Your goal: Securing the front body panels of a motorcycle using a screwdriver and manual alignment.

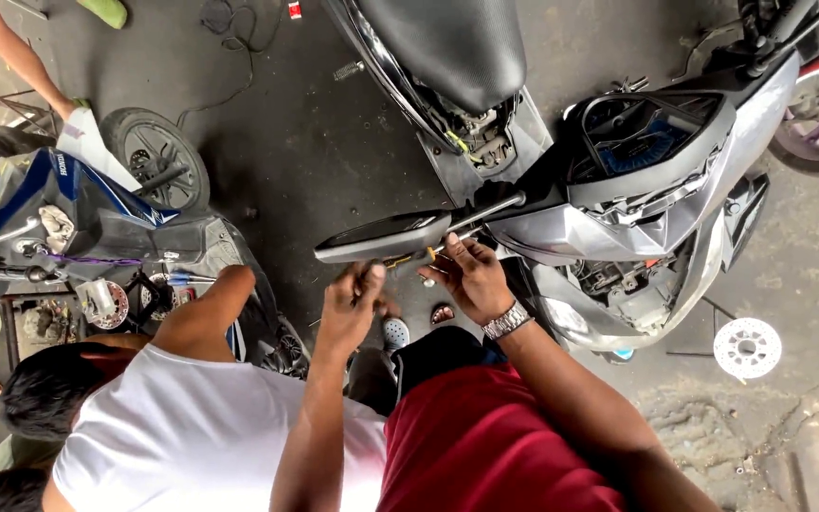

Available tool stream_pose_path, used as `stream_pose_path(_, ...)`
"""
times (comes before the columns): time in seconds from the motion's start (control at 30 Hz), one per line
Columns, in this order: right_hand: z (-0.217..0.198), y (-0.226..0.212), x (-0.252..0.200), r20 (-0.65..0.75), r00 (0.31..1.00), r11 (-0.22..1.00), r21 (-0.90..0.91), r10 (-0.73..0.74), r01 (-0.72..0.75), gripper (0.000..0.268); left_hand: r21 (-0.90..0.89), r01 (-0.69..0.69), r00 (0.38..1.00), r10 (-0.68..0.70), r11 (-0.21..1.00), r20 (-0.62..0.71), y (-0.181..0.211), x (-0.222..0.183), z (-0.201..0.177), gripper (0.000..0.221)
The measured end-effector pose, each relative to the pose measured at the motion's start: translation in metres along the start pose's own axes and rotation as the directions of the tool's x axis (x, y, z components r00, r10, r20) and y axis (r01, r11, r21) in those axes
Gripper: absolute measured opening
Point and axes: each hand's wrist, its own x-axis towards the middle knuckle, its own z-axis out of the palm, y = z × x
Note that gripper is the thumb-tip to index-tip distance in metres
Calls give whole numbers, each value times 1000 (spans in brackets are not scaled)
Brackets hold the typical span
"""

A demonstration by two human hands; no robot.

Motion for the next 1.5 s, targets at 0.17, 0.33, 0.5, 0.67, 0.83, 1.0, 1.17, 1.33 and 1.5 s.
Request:
stream_pose_path(0.17,10,-3,-8,-27,1000,1000,-15,-12,11,38,64,-68,997,66,996,37,-28,-1,-6,79)
stream_pose_path(0.33,-2,1,2,-35,999,999,23,-27,27,38,102,-107,994,109,989,-11,-5,4,-10,54)
stream_pose_path(0.5,9,-9,-7,-26,1000,1000,15,-17,18,33,57,81,986,-88,995,143,-1,11,-7,61)
stream_pose_path(0.67,-20,3,10,-26,999,999,-20,-33,33,27,135,-197,980,200,971,-12,-1,19,4,42)
stream_pose_path(0.83,-47,20,20,-51,999,998,-64,-13,9,27,61,153,983,-158,986,95,19,27,5,34)
stream_pose_path(1.0,-36,20,18,-77,996,998,-63,-34,29,30,43,83,993,-86,996,76,-1,26,10,32)
stream_pose_path(1.17,-12,11,6,-109,993,998,-63,-35,29,34,226,-20,997,4,974,72,-8,33,15,27)
stream_pose_path(1.33,-23,25,12,-97,993,995,-80,-66,58,38,491,-342,922,388,801,8,-46,35,13,43)
stream_pose_path(1.5,-16,25,11,-112,992,997,-57,-64,58,38,562,-543,794,599,624,101,-31,41,10,37)
